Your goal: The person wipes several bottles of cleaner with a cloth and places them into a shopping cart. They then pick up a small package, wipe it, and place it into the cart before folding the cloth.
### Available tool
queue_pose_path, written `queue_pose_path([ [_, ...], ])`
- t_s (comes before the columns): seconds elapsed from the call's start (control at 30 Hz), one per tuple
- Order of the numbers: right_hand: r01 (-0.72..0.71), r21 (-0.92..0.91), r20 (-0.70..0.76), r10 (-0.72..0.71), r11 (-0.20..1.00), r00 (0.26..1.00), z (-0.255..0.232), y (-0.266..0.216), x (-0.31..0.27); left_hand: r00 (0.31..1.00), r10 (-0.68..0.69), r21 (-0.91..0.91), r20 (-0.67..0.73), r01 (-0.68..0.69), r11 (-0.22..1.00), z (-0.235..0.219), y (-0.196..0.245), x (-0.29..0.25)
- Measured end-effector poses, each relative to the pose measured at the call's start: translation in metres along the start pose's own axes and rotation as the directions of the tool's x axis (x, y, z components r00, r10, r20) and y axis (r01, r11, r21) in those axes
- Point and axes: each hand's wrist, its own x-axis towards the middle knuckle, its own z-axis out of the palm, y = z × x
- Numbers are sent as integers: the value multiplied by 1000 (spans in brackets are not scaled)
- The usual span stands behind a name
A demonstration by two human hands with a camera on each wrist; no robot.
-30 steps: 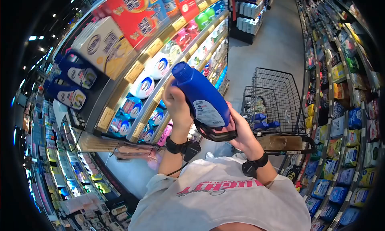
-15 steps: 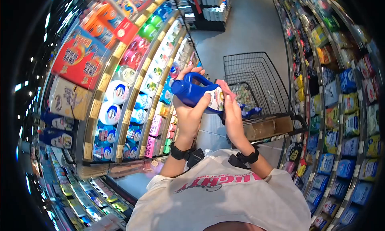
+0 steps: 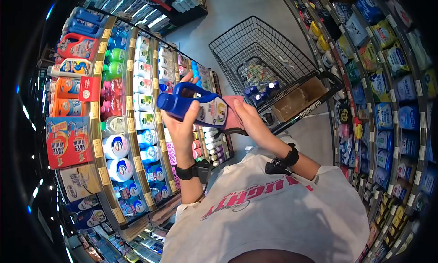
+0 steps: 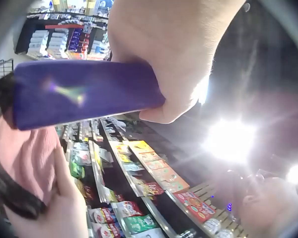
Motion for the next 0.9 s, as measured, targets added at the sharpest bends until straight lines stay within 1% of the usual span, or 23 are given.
queue_pose_path([
  [0.03, 1, 4, -9, -1, 1000, 1000, -4, 3, 4, 1000, 3, -39, 4, -3, 999, 12, -5, 0],
  [0.07, 153, -34, -33, -154, 988, 988, -9, 10, 10, 1000, -2, -72, 10, 2, 997, 19, -14, 0],
  [0.1, 300, -78, -50, -304, 951, 951, -10, 5, 13, 999, -37, -106, -25, 34, 994, 33, -17, -1],
  [0.17, 338, -135, -39, -346, 931, 938, -18, -12, 10, 995, -99, -53, -26, 98, 994, 44, -27, 4],
  [0.2, 407, -219, -48, -427, 887, 903, -20, -19, 10, 986, -141, -90, -84, 133, 987, 49, -35, 4],
  [0.23, 468, -302, -49, -504, 830, 862, -21, -25, 10, 989, -136, -83, -64, 130, 988, 56, -42, 5],
  [0.27, 515, -358, -31, -561, 779, 827, -22, -33, 8, 987, -126, -52, -104, 121, 991, 65, -47, 7],
  [0.3, 518, -361, -38, -567, 775, 823, -23, -39, 5, 983, -113, -18, -142, 112, 994, 72, -51, 11],
  [0.33, 554, -516, 20, -638, 653, 770, -23, -45, 2, 985, -110, -19, -131, 109, 994, 78, -53, 15],
  [0.37, 571, -648, 91, -693, 504, 715, -26, -50, -1, 985, -89, 31, -148, 95, 995, 83, -55, 21],
  [0.4, 567, -719, 173, -686, 402, 706, -31, -51, -2, 985, -65, 81, -161, 79, 994, 87, -57, 29],
  [0.43, 567, -721, 162, -698, 398, 697, -36, -53, -5, 985, -40, 99, -169, 57, 993, 88, -61, 37],
  [0.5, 552, -805, 316, -632, 216, 708, -50, -59, -9, 976, -59, -37, -208, 52, 998, 95, -73, 55],
  [0.53, 567, -798, 344, -620, 203, 706, -61, -58, -8, 975, -92, -87, -204, 76, 993, 95, -79, 64],
  [0.57, 553, -807, 325, -628, 205, 707, -72, -54, -8, 973, -105, -140, -204, 77, 987, 100, -86, 74],
  [0.63, 453, -609, 142, -473, 651, 870, -90, -61, -10, 978, -137, -77, -160, 126, 989, 107, -97, 91],
  [0.67, 179, -376, 67, -166, 909, 984, -107, -70, -18, 983, -105, 37, -149, 112, 993, 115, -103, 101],
  [0.7, 171, -367, 55, -163, 914, 985, -121, -71, -21, 988, -109, 153, -113, 126, 980, 124, -104, 106],
  [0.73, 25, -142, -18, -28, 990, 999, -136, -70, -24, 994, -87, 267, -65, 101, 958, 126, -118, 112],
  [0.77, -111, 99, -60, 117, 989, 991, -151, -70, -26, 998, -68, 374, -11, 67, 925, 126, -138, 118],
  [0.8, -113, 107, -71, 121, 988, 990, -165, -67, -29, 998, -35, 437, 54, 8, 899, 126, -160, 123],
  [0.87, -84, 138, -241, 116, 987, 964, -190, -60, -37, 994, -82, 489, 70, 38, 871, 127, -205, 127],
  [0.9, -87, 136, -257, 120, 987, 959, -204, -60, -41, 991, -114, 519, 75, 59, 853, 129, -222, 127],
])
